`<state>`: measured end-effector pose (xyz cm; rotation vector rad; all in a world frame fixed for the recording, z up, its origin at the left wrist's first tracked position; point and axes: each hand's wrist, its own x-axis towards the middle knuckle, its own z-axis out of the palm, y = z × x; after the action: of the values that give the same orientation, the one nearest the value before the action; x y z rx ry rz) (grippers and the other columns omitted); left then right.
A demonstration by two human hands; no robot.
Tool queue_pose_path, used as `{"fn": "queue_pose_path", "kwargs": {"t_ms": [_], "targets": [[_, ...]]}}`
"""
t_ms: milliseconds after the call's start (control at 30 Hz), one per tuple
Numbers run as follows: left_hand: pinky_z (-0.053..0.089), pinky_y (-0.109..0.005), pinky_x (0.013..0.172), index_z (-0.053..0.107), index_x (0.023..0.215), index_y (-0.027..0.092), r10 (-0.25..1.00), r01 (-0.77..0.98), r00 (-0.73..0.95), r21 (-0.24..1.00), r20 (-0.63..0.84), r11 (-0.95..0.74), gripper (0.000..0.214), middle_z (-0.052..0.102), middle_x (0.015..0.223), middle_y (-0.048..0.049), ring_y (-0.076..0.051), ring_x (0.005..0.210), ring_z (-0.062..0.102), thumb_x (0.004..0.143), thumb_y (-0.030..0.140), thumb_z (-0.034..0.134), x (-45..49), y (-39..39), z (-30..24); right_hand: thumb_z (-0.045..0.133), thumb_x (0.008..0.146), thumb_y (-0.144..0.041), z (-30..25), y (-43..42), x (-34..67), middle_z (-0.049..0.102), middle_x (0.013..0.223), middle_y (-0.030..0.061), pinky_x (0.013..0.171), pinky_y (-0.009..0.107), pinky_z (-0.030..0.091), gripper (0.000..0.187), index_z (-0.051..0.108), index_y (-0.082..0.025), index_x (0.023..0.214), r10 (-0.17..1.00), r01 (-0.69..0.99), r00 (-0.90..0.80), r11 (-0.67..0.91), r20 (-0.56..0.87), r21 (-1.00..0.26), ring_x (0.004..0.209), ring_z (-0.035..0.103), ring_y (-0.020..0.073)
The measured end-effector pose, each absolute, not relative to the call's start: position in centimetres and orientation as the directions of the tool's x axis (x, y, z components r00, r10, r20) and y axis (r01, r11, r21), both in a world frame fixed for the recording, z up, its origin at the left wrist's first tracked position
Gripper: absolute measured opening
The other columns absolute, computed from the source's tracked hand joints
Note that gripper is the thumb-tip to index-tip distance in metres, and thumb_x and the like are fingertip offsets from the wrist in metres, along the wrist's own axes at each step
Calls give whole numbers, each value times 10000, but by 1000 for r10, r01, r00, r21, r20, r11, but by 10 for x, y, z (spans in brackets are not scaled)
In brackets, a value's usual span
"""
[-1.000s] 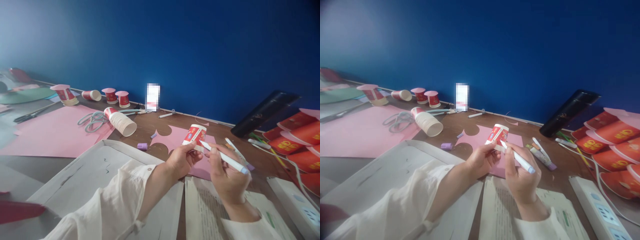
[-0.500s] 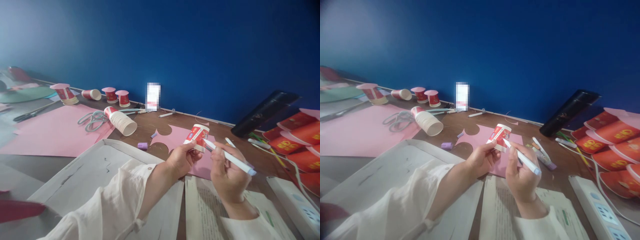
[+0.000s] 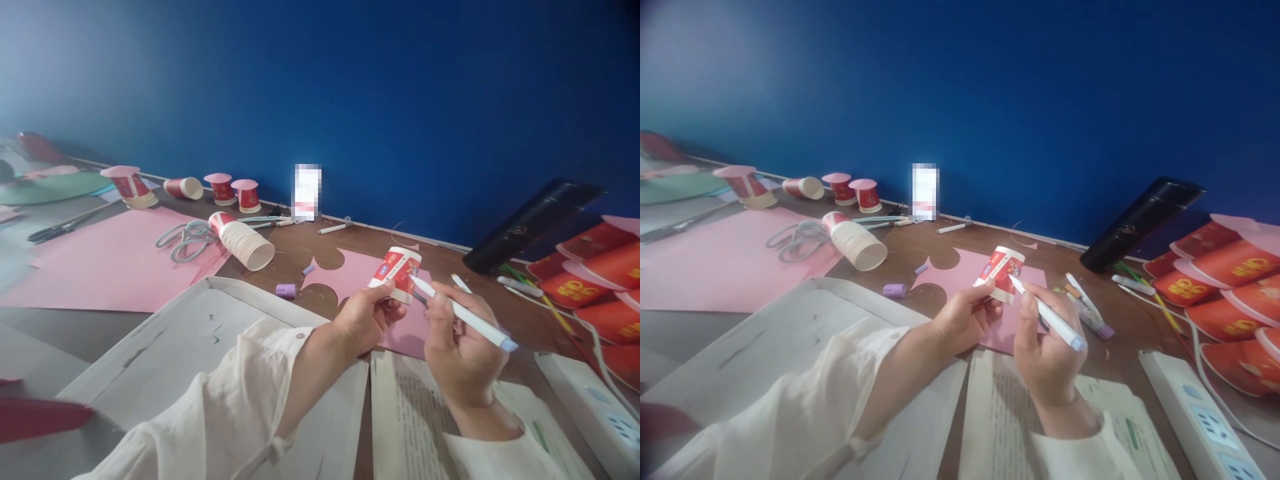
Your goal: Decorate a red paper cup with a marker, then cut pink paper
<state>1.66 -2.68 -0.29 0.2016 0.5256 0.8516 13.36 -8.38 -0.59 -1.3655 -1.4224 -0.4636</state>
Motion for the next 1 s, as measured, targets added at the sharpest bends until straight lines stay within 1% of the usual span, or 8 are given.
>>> {"fn": "queue_pose_path", "kwargs": {"t_ms": [267, 433, 667, 1000], "targets": [[494, -188, 596, 676, 797, 80, 763, -658, 541, 386, -355, 647, 101, 545, 603, -16, -78, 546, 503, 843, 169, 668, 17, -28, -2, 581, 921, -233, -5, -84, 133, 731, 872, 102, 803, 418, 565, 183, 713, -145, 1012, 475, 887, 218, 269, 853, -376, 838, 711, 242], [497, -185, 594, 687, 824, 74, 764, -656, 550, 391, -338, 645, 92, 565, 639, -23, -76, 565, 504, 817, 165, 697, 16, -28, -3, 578, 922, -230, -3, -84, 132, 729, 841, 99, 802, 417, 563, 184, 713, -136, 1006, 474, 897, 203, 261, 857, -357, 833, 711, 244], [504, -193, 599, 690, 833, 77, 773, -655, 549, 411, -318, 634, 100, 582, 664, -30, -78, 575, 513, 804, 169, 711, 17, -27, -5, 589, 914, -217, -2, -84, 130, 738, 865, 105, 783, 399, 566, 172, 712, -137, 1002, 463, 898, 189, 275, 866, -343, 813, 711, 233], [520, -215, 627, 690, 845, 90, 772, -647, 557, 423, -306, 634, 131, 572, 635, -15, -86, 571, 529, 786, 196, 740, 17, -27, -8, 595, 911, -215, 1, -84, 128, 744, 862, 94, 791, 399, 570, 154, 707, -151, 995, 456, 901, 177, 281, 872, -330, 797, 715, 229]]}}
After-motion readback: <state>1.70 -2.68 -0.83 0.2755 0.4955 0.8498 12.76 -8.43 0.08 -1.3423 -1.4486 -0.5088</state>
